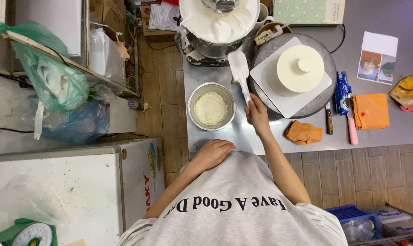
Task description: The person uses a spatula to transfer white cream from a stand mixer into a metal bowl containing yellow batter. They then stir the mixture until it is uniform. The person repeats the transfer and stirring process several times.
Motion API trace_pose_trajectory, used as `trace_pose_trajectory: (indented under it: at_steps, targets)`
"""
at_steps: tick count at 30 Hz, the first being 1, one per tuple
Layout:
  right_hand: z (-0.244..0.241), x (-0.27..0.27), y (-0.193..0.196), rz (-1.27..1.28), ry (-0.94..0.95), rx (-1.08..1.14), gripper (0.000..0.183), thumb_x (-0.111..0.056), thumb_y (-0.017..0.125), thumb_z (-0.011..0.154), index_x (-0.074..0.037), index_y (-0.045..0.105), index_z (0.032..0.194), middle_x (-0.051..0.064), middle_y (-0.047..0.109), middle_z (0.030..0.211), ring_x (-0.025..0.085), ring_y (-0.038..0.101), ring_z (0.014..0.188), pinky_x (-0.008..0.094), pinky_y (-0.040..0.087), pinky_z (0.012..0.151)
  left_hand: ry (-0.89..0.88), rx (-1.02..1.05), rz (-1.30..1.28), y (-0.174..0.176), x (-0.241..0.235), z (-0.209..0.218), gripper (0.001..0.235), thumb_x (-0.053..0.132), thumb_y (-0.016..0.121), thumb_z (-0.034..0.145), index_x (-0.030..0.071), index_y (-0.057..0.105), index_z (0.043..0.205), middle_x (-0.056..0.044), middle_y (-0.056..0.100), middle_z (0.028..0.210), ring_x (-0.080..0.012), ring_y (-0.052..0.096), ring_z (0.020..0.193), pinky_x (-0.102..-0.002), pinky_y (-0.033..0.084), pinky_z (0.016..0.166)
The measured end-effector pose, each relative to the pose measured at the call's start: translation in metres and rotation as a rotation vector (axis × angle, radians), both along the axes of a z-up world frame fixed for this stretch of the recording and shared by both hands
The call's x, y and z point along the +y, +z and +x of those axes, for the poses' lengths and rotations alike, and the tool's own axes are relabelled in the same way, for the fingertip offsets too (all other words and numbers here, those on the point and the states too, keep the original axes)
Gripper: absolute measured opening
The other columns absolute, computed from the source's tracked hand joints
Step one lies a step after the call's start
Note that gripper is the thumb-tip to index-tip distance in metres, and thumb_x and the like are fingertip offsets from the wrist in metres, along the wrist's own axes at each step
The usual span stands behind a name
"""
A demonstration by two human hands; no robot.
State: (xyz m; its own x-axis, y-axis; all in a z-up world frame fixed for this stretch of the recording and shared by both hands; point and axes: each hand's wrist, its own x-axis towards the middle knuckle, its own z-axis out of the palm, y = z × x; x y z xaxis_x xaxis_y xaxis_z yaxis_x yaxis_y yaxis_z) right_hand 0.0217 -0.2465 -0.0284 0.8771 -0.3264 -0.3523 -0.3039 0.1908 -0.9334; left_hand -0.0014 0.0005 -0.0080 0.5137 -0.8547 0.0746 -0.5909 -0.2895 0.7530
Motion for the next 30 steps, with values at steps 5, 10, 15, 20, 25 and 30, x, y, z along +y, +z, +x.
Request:
trace_pose_trajectory:
  at_steps: [5, 10, 15, 20, 25, 30]
  targets:
    - [-0.048, 0.007, -0.002, -0.029, -0.029, 0.026, 0.037, -0.028, 0.05, 0.109, -0.007, 0.059, 0.139, -0.003, 0.05, 0.067, 0.003, 0.036, 0.047, 0.02, 0.026, 0.041, -0.047, 0.001, 0.028, 0.003, -0.014, 0.006, 0.024, 0.014, 0.063, 0.093, 0.009, 0.071, 0.116, -0.006, 0.072, 0.121, -0.0278, 0.066, 0.113, -0.044, 0.049, 0.1]
    - [-0.068, 0.001, -0.002, -0.391, -0.027, -0.119, 0.041, -0.029, 0.055, 0.109, -0.005, 0.06, 0.142, -0.002, 0.061, 0.084, 0.004, 0.048, 0.065, 0.019, 0.04, 0.056, -0.071, -0.032, 0.02, 0.002, -0.016, 0.005, 0.021, 0.014, 0.063, 0.094, 0.009, 0.07, 0.114, -0.005, 0.072, 0.121, -0.0271, 0.067, 0.113, -0.044, 0.05, 0.099]
    - [-0.046, -0.032, 0.043, -1.122, 0.043, -0.467, 0.031, -0.02, 0.054, 0.123, -0.003, 0.054, 0.149, 0.021, 0.07, 0.128, 0.027, 0.068, 0.12, 0.039, 0.055, 0.098, -0.054, -0.023, 0.052, -0.002, -0.009, 0.0, 0.025, 0.018, 0.063, 0.094, 0.009, 0.07, 0.116, -0.006, 0.07, 0.126, -0.0271, 0.066, 0.116, -0.045, 0.048, 0.101]
    - [0.003, -0.103, 0.144, -1.358, 0.214, -0.206, 0.021, -0.006, 0.051, 0.114, -0.005, 0.059, 0.133, 0.007, 0.076, 0.108, 0.027, 0.071, 0.089, 0.043, 0.053, 0.074, -0.026, -0.02, 0.066, -0.006, 0.004, -0.012, 0.026, 0.018, 0.061, 0.097, 0.009, 0.07, 0.12, -0.007, 0.069, 0.129, -0.0268, 0.064, 0.119, -0.045, 0.046, 0.104]
    - [0.071, -0.108, 0.197, -1.783, 0.4, -0.42, 0.015, -0.007, 0.062, 0.109, -0.008, 0.061, 0.124, 0.008, 0.071, 0.098, 0.031, 0.067, 0.08, 0.044, 0.05, 0.064, 0.06, -0.009, 0.043, -0.002, 0.011, -0.022, 0.025, 0.019, 0.06, 0.099, 0.011, 0.07, 0.12, -0.006, 0.069, 0.129, -0.0271, 0.064, 0.12, -0.044, 0.047, 0.105]
    - [0.17, -0.059, 0.157, -2.028, 0.325, -0.648, 0.029, -0.005, 0.066, 0.096, -0.016, 0.065, 0.122, 0.006, 0.068, 0.091, 0.024, 0.066, 0.074, 0.037, 0.049, 0.057, 0.143, 0.029, 0.008, 0.005, 0.019, -0.03, 0.025, 0.019, 0.06, 0.1, 0.01, 0.071, 0.12, -0.007, 0.069, 0.129, -0.0294, 0.063, 0.12, -0.046, 0.046, 0.105]
